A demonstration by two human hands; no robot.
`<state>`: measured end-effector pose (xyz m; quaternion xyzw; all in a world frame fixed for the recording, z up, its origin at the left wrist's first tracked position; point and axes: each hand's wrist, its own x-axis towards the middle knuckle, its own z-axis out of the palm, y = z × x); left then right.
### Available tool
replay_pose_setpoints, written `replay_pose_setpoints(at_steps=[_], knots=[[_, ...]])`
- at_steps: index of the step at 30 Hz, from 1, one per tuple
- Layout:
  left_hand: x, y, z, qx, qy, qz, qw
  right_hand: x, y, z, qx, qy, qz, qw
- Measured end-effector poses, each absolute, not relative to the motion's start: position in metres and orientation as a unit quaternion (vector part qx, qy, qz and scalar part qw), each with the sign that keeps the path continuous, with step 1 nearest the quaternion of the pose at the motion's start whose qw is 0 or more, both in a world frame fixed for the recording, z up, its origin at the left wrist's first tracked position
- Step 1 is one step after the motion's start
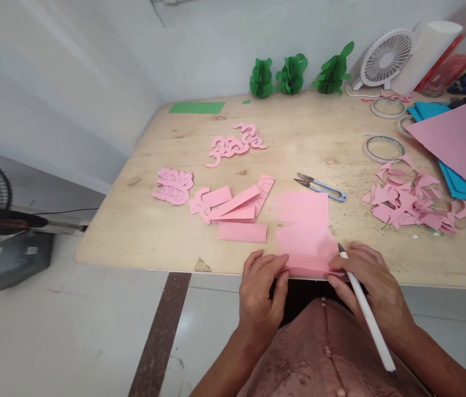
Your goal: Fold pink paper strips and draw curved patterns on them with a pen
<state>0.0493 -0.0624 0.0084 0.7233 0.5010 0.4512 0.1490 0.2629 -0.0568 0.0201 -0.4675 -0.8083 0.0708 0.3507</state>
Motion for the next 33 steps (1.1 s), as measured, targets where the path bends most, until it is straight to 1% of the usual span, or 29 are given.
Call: replay_pose_setpoints(at_steps=[6,8,10,13,15,18,21,33], knots=[[0.05,-0.062,0.007,0.714,0.512,0.451,0.158,0.259,-0.055,0.019,-0.485,-0.798,0.089,0.346],[0.051,-0.065,0.006,0.716,0.516,0.448,0.142,0.258,-0.054,0.02,-0.492,-0.794,0.091,0.345],[0.052,-0.07,0.004,0.725,0.516,0.445,0.101,0.257,-0.053,0.021,-0.497,-0.793,0.092,0.34],[0.055,-0.083,-0.003,0.745,0.499,0.442,0.008,0.257,-0.053,0.022,-0.496,-0.797,0.087,0.333],[0.057,-0.092,-0.01,0.776,0.467,0.424,-0.022,0.257,-0.052,0.023,-0.493,-0.8,0.084,0.33],[0.058,-0.1,-0.021,0.826,0.428,0.367,-0.009,0.257,-0.052,0.022,-0.49,-0.803,0.08,0.328],[0.059,-0.1,-0.027,0.837,0.432,0.335,-0.002,0.257,-0.051,0.021,-0.487,-0.806,0.071,0.329],[0.065,-0.099,-0.03,0.83,0.465,0.309,-0.013,0.26,-0.053,0.016,-0.479,-0.804,0.036,0.35]])
